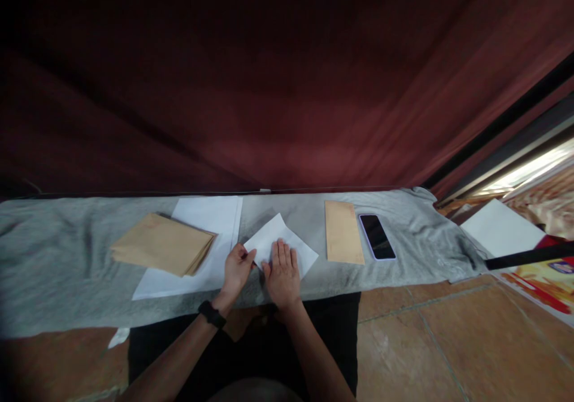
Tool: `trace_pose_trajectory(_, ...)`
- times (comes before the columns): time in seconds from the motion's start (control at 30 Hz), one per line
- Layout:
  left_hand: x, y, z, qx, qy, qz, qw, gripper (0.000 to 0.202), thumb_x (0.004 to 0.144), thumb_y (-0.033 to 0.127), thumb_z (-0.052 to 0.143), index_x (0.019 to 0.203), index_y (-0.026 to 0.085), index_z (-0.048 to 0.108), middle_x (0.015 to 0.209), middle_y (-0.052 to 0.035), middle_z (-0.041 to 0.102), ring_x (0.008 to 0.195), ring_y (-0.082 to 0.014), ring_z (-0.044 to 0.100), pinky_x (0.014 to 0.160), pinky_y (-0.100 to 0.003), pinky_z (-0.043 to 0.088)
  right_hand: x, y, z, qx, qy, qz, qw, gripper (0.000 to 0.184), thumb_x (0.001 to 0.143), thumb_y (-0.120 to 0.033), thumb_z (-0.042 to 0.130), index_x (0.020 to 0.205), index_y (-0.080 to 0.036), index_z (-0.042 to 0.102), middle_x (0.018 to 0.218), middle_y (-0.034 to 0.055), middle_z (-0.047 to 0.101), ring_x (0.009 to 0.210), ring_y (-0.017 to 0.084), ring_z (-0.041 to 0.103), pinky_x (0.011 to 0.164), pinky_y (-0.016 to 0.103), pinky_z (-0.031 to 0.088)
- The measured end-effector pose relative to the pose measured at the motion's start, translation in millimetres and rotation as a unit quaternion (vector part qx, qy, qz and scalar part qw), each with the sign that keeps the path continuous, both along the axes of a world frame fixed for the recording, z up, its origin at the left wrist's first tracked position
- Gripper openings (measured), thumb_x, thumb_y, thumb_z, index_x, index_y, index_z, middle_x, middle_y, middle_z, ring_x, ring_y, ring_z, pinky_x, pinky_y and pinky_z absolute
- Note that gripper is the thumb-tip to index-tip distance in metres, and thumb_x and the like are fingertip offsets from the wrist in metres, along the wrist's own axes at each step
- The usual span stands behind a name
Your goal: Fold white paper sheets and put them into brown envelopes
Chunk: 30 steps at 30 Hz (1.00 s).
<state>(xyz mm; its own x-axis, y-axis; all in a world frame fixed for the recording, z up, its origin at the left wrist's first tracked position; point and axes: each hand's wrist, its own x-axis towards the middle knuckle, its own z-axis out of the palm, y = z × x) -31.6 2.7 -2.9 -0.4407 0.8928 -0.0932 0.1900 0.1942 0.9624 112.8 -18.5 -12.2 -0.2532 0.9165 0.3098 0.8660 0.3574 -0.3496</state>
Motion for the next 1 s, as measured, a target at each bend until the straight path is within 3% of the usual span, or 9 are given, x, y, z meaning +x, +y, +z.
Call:
trace_pose_trajectory(0.33, -1, 1, 7.8, -0.038, 0.035, -0.01, 0.999, 0.021, 0.079, 0.025, 0.062, 0.068, 0.023, 0.044, 0.054, 0.0085, 0.047, 0.046, -0.0108, 0.052, 0.044, -0.021, 0.037, 25, -6, -7.2, 0.034, -0.052, -0.064, 0.996, 0.065, 0.104, -0.044, 0.042, 0.155, -0.003, 0.035, 0.157, 0.022, 0.041, 0.145, 0.032, 0.041, 0.119, 0.049, 0.031)
trace_pose_trajectory(0.67, -3, 5, 11.0, -0.074, 0.027, -0.023, 0.997, 0.019, 0.08, 0.022, 0.059, 0.07, 0.022, 0.043, 0.056, 0.0074, 0.051, 0.048, -0.0119, 0.058, 0.045, -0.021, 0.047, 67, -11, -15.3, 0.033, -0.065, -0.127, 0.989, 0.067, 0.104, -0.046, 0.04, 0.153, -0.001, 0.036, 0.154, 0.0265, 0.043, 0.143, 0.037, 0.042, 0.117, 0.054, 0.032)
trace_pose_trajectory(0.8, -4, 5, 13.7, -0.081, 0.032, -0.022, 0.996, 0.017, 0.08, 0.024, 0.059, 0.07, 0.022, 0.046, 0.056, 0.0067, 0.052, 0.049, -0.013, 0.06, 0.046, -0.022, 0.047, 44, -11, -5.4, 0.028, -0.046, -0.142, 0.988, 0.063, 0.106, -0.04, 0.036, 0.155, -0.002, 0.033, 0.157, 0.0252, 0.039, 0.146, 0.036, 0.038, 0.118, 0.056, 0.03)
trace_pose_trajectory(0.93, -6, 4, 18.8, -0.073, 0.04, -0.035, 0.996, 0.011, 0.078, 0.026, 0.06, 0.074, 0.021, 0.051, 0.06, 0.0047, 0.057, 0.052, -0.0135, 0.061, 0.048, -0.022, 0.047, 0, -14, 4.3, 0.01, -0.031, -0.024, 0.999, 0.058, 0.106, -0.039, 0.036, 0.158, -0.012, 0.032, 0.161, 0.0149, 0.037, 0.148, 0.028, 0.036, 0.121, 0.048, 0.028)
trace_pose_trajectory(1.0, -7, 3, 21.1, -0.069, 0.041, -0.038, 0.996, 0.01, 0.078, 0.026, 0.06, 0.075, 0.021, 0.052, 0.061, 0.0039, 0.059, 0.053, -0.0133, 0.061, 0.049, -0.022, 0.048, -14, -16, 4.9, -0.001, -0.03, 0.003, 1.0, 0.056, 0.105, -0.039, 0.039, 0.156, -0.015, 0.035, 0.159, 0.0123, 0.041, 0.147, 0.026, 0.039, 0.122, 0.047, 0.027)
